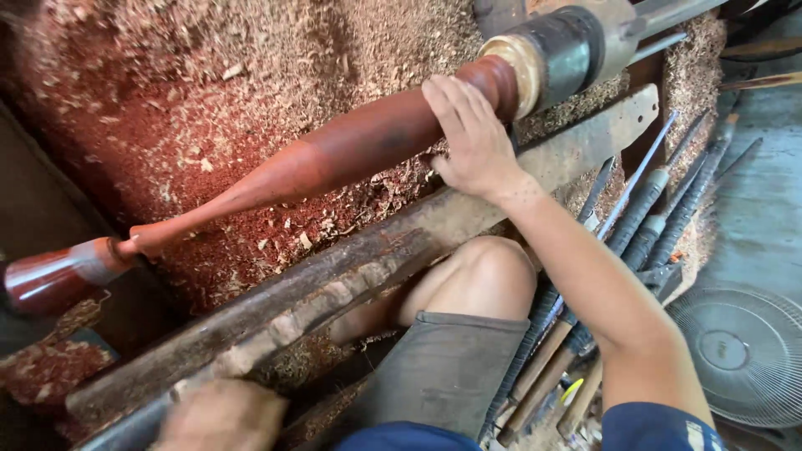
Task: The person works at a wood lathe, steadying a spinning wooden spindle/baluster and holding a chisel against the rotating wood to shape its profile. They reposition the workpiece, continue chiseling, and finally rub the turned surface by hand.
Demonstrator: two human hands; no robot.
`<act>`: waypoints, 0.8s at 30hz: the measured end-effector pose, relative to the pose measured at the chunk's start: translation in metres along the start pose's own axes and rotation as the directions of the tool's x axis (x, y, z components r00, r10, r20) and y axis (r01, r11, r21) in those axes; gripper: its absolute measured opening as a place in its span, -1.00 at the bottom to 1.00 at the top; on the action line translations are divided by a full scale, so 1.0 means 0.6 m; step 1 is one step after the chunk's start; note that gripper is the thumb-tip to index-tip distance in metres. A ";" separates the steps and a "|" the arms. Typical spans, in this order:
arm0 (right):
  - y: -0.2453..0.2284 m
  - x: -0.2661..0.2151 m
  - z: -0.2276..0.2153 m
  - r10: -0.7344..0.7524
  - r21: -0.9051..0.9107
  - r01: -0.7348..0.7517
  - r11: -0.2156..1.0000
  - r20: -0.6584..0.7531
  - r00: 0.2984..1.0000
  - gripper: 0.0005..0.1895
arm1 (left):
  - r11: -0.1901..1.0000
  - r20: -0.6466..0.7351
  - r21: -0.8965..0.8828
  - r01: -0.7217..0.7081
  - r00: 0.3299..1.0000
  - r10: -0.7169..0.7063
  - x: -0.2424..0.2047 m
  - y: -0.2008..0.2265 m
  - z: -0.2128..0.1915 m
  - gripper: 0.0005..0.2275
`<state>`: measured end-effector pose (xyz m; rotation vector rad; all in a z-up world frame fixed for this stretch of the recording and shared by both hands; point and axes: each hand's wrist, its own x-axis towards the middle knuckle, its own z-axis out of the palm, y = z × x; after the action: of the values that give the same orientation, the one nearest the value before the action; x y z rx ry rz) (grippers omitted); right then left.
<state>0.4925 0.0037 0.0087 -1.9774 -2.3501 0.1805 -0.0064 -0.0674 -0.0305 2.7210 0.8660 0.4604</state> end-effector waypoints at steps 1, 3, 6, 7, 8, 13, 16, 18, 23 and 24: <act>-0.009 -0.008 -0.007 0.048 0.036 -0.048 0.998 0.015 0.999 -0.05 | 0.982 0.080 -0.097 -0.165 0.982 0.173 -0.014 0.015 0.008 -0.68; -0.027 -0.034 -0.024 0.098 0.071 -0.099 0.993 0.024 0.995 -0.04 | 0.926 0.145 -0.198 -0.320 0.925 0.351 -0.013 0.021 0.012 -0.70; -0.051 -0.096 -0.056 0.191 0.148 -0.202 0.968 0.089 0.978 -0.13 | 0.888 0.310 -0.084 0.452 0.859 -0.408 0.013 -0.003 0.004 -0.38; -0.059 -0.125 -0.068 0.218 0.252 -0.270 0.929 0.213 0.952 -0.20 | 0.916 0.189 0.040 0.399 0.897 -0.399 0.013 -0.014 0.005 -0.28; -0.068 -0.154 -0.081 0.227 0.345 -0.343 0.874 0.336 0.914 -0.26 | 0.921 0.068 0.168 0.352 0.928 -0.367 0.012 -0.024 0.006 -0.18; -0.014 -0.296 -0.040 0.603 0.408 -0.666 0.625 0.290 0.743 -0.29 | 0.876 0.089 0.268 0.402 0.895 -0.437 -0.046 -0.033 0.054 -0.33; 0.080 -0.398 0.040 0.871 0.541 -0.812 0.219 0.267 0.413 -0.29 | 0.829 0.227 0.312 0.463 0.812 -0.538 -0.013 -0.007 0.031 -0.36; 0.127 -0.425 0.088 0.897 0.568 -0.822 0.027 0.349 0.270 -0.26 | 0.756 0.339 0.346 0.555 0.677 -0.653 -0.016 0.010 0.028 -0.41; 0.153 -0.384 0.172 0.844 0.682 -0.697 -0.221 0.492 0.214 -0.34 | 0.774 0.390 0.200 0.601 0.676 -0.625 -0.098 0.041 0.061 -0.35; 0.147 -0.382 0.170 0.829 0.680 -0.701 -0.215 0.507 0.237 -0.34 | 0.755 0.382 0.218 0.618 0.658 -0.649 -0.102 0.038 0.057 -0.35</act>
<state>0.6053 -0.2122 -0.0981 -2.2276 -0.1314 0.9878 -0.0292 -0.1265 -0.0680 2.1930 1.6005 -0.3298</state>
